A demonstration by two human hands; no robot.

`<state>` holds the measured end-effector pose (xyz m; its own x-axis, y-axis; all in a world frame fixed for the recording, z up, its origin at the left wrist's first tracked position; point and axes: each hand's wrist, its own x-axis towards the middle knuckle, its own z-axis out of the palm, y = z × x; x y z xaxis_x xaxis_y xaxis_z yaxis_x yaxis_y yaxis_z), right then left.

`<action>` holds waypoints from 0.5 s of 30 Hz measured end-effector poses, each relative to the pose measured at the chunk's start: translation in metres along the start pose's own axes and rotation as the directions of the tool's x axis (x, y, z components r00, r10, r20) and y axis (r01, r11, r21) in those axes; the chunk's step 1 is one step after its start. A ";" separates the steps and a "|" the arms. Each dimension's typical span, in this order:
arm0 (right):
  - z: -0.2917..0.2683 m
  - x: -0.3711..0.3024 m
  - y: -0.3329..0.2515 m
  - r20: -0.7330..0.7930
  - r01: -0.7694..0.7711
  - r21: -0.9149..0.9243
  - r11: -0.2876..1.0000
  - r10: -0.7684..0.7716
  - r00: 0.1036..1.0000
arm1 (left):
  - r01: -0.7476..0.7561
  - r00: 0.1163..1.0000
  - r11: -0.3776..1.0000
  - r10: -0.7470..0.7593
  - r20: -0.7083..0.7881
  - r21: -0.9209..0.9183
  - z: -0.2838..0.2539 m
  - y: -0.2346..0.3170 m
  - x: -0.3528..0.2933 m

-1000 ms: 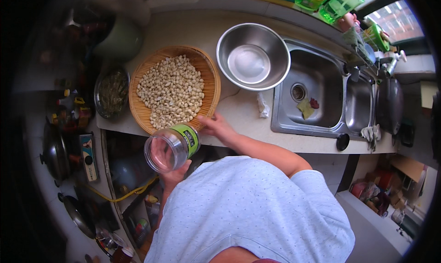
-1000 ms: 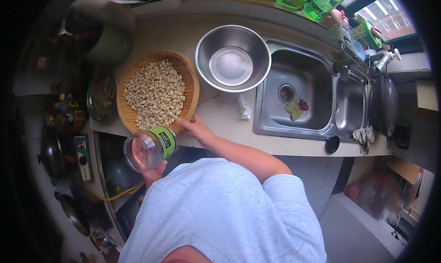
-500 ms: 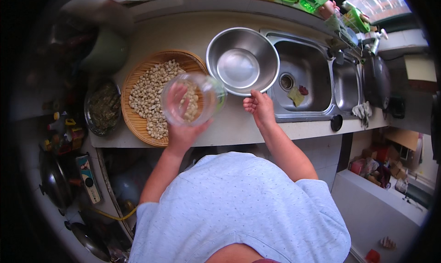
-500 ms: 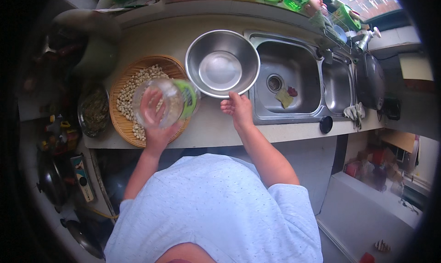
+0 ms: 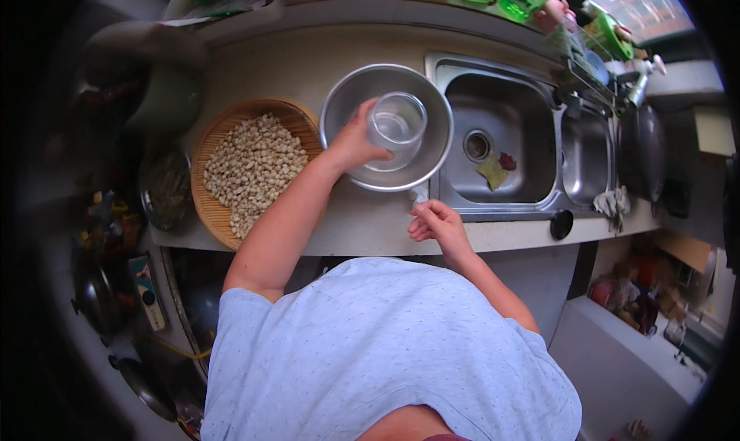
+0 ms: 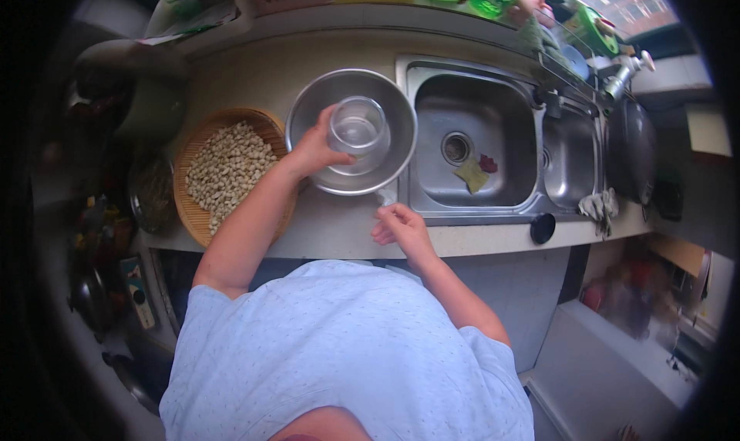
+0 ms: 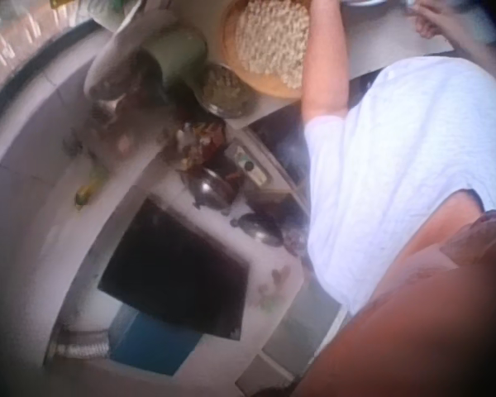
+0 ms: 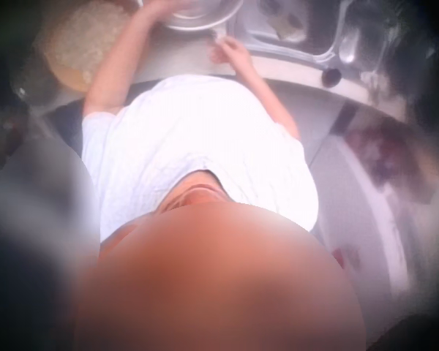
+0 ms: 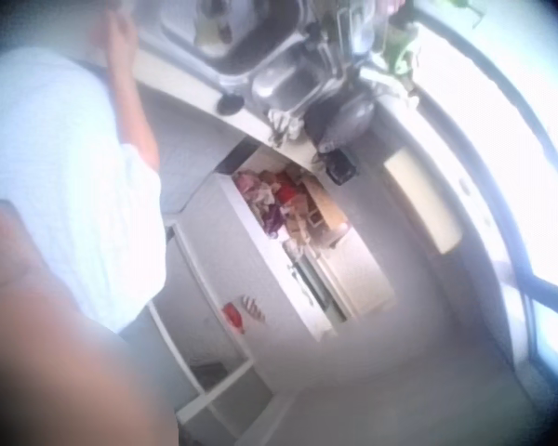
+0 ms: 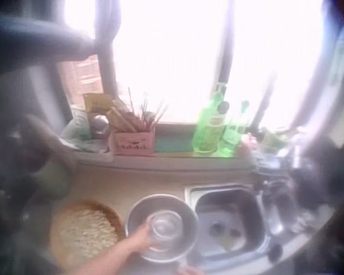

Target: The person carries a basket of peanuts into the kitchen, washes and dries a metal bowl, then transfers peanuts by hand into the bowl. They then use a knife to cut ginger and a red chili pepper on a cutting board.

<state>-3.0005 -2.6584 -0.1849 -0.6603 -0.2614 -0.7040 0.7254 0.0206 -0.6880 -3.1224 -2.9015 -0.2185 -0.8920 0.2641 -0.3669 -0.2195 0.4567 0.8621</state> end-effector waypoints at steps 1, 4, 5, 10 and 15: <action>-0.002 0.000 0.000 -0.003 0.030 -0.002 1.000 -0.030 1.000 | 0.032 0.999 0.999 -0.032 0.011 0.015 0.000 -0.001 -0.001; -0.004 -0.006 -0.006 -0.005 0.048 -0.038 0.998 -0.048 0.999 | -0.031 0.995 0.999 0.029 -0.100 -0.017 0.007 0.001 -0.025; -0.001 -0.008 -0.010 -0.001 0.076 -0.080 0.994 -0.076 0.997 | -0.050 0.992 0.997 0.044 -0.121 -0.054 0.004 0.000 -0.039; 0.047 -0.015 -0.038 0.301 0.208 -0.134 0.969 -0.160 0.940 | -0.119 0.849 0.939 -0.072 -0.523 -0.322 -0.019 -0.030 -0.138; 0.160 0.022 -0.033 0.405 0.516 -0.111 0.849 -0.436 0.804 | -0.071 0.482 0.815 -0.477 -0.735 -0.575 -0.074 -0.112 -0.236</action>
<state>-3.0074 -2.8195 -0.1497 -0.7679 -0.6103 -0.1946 0.2536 -0.0107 -0.9672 -2.9170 -3.0779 -0.2024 -0.6155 -0.7151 -0.3314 -0.3432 -0.1354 0.9295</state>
